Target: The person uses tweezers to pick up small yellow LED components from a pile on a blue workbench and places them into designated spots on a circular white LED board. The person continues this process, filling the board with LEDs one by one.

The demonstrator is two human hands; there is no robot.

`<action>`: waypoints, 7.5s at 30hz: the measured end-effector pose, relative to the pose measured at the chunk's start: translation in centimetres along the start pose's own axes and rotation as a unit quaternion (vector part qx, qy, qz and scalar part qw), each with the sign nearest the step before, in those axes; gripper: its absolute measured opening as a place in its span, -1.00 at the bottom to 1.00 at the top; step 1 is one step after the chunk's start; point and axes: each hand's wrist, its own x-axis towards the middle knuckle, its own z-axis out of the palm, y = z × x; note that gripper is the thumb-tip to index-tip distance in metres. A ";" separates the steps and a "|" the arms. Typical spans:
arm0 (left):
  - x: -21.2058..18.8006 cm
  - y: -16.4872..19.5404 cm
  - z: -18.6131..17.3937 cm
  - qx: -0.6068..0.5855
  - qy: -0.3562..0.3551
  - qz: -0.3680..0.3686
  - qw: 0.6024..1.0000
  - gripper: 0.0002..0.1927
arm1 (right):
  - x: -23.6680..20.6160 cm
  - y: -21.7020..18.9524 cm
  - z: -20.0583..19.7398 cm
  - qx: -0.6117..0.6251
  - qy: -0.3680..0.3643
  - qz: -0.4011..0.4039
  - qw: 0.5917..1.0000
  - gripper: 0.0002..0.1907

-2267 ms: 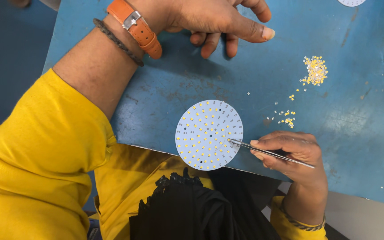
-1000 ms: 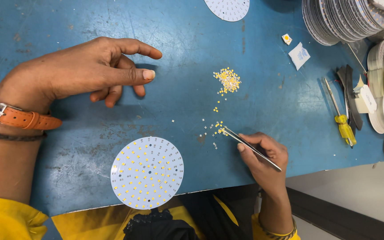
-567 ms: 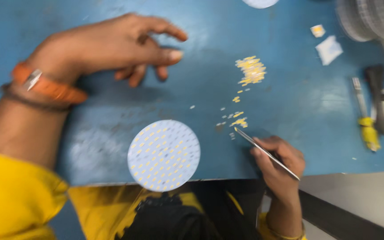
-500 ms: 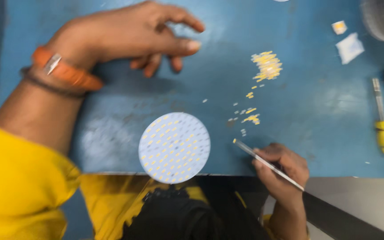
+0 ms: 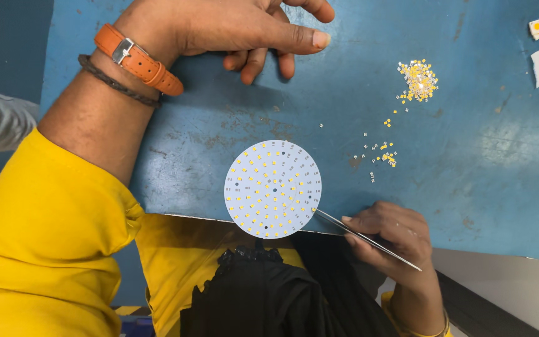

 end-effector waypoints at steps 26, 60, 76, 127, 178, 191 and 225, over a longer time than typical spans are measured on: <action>0.1 1.4 -0.1 -0.033 -0.039 -0.088 0.995 -0.33 | -2.7 0.6 -0.3 -0.078 0.186 0.153 0.967 -0.85; 0.2 1.2 0.0 -0.028 -0.039 -0.081 0.996 -0.33 | -1.4 0.8 -0.5 -0.088 0.132 0.114 0.981 -0.77; 0.5 -0.1 0.0 -0.027 -0.041 -0.032 0.998 -0.28 | -1.5 -1.5 2.5 -0.055 0.078 0.007 0.995 -0.83; 0.5 1.6 0.0 -0.031 -0.044 -0.103 0.993 -0.33 | -0.7 0.6 0.2 -0.058 0.203 0.184 0.960 -0.82; 0.3 1.2 -0.1 -0.051 -0.047 -0.064 0.995 -0.32 | -0.4 -0.9 1.8 -0.063 0.191 0.201 0.959 -0.81; 0.2 1.2 0.0 -0.033 -0.039 -0.062 0.997 -0.34 | -0.7 -0.7 1.6 -0.057 0.187 0.174 0.965 -0.81; 0.3 -0.3 0.1 -0.003 -0.006 -0.016 1.000 -0.26 | -4.1 -1.7 5.3 -0.111 0.129 -0.068 0.983 -0.83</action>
